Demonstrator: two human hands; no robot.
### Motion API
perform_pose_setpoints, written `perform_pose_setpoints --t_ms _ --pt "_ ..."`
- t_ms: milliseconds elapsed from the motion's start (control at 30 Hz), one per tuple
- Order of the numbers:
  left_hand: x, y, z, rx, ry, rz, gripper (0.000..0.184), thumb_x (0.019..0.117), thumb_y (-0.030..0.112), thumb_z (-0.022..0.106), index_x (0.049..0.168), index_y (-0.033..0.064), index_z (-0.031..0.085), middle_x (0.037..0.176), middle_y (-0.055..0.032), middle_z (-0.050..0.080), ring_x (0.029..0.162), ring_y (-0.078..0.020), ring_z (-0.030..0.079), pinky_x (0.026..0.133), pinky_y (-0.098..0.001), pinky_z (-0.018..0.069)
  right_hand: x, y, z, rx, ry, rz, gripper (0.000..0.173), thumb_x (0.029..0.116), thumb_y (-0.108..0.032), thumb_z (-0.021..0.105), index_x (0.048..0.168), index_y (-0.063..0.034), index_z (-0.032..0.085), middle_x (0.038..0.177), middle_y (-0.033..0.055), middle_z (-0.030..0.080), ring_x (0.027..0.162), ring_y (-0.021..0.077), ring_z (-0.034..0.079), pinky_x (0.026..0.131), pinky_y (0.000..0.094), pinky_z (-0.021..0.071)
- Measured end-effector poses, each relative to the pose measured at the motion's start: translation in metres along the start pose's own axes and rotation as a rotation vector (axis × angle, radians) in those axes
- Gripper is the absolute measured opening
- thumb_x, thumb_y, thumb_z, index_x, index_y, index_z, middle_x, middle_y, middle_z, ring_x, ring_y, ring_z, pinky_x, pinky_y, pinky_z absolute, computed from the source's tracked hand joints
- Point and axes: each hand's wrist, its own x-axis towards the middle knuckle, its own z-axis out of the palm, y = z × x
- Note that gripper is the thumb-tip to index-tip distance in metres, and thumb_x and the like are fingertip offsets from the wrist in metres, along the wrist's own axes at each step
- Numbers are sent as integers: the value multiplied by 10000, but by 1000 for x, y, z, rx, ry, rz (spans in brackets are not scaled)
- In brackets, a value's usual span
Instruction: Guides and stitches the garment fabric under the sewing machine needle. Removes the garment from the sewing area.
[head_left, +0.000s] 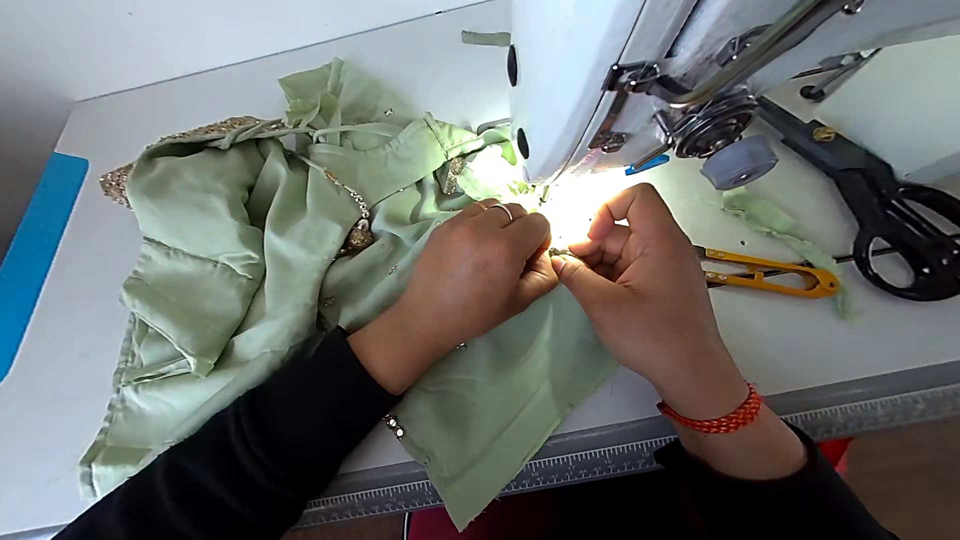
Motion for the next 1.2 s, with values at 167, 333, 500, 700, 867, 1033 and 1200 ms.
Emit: perform_pose_setpoints --t_ms 167,333,500,700,867,1033,1200 --pt "2 3 2 8 -9 -34 123 821 175 699 749 86 653 677 -50 606 683 -194 623 602 -316 456 0 1 0 -10 8 -16 285 914 -37 712 1026 -143 472 818 -44 669 625 -6 614 521 144 466" --pt "0 -27 -9 87 -33 -185 96 843 123 692 855 29 677 768 -117 653 694 -252 649 598 -401 501 -2 2 -1 20 8 -16 299 904 -27 732 1034 -129 482 817 -27 662 617 30 615 512 174 483" --pt "1 -8 -18 -55 7 -47 140 856 168 622 863 52 700 762 -75 681 694 -186 645 605 -333 499 -3 -1 -4 13 0 6 280 946 -55 686 1098 -130 463 825 -31 651 626 21 612 504 170 476" --pt "-8 22 -40 -1068 -579 214 295 980 227 624 795 7 690 715 -2 635 721 -1 587 646 -173 464 -5 3 -7 54 -8 12 221 965 -88 625 1124 -131 479 846 -38 664 663 10 636 531 162 498" --pt "-8 23 -36 -1122 -598 157 78 912 57 680 917 -19 699 823 -52 681 786 -31 634 692 -157 525 -5 2 -6 78 -1 18 254 953 -97 662 1113 -143 471 871 -48 680 691 12 658 553 163 521" --pt "-3 15 -26 -525 -143 -149 100 916 82 673 988 32 722 876 -7 716 763 -22 682 696 -180 587 -6 3 -4 92 15 -15 266 939 -75 669 1091 -151 463 864 -62 671 686 -9 649 551 142 514" --pt "-1 9 -13 -215 -81 -228 132 908 125 647 950 87 767 848 -9 705 757 -14 637 685 -138 501 -5 2 -3 62 13 -32 277 931 -38 668 1092 -146 469 891 -47 675 727 4 663 591 158 533"
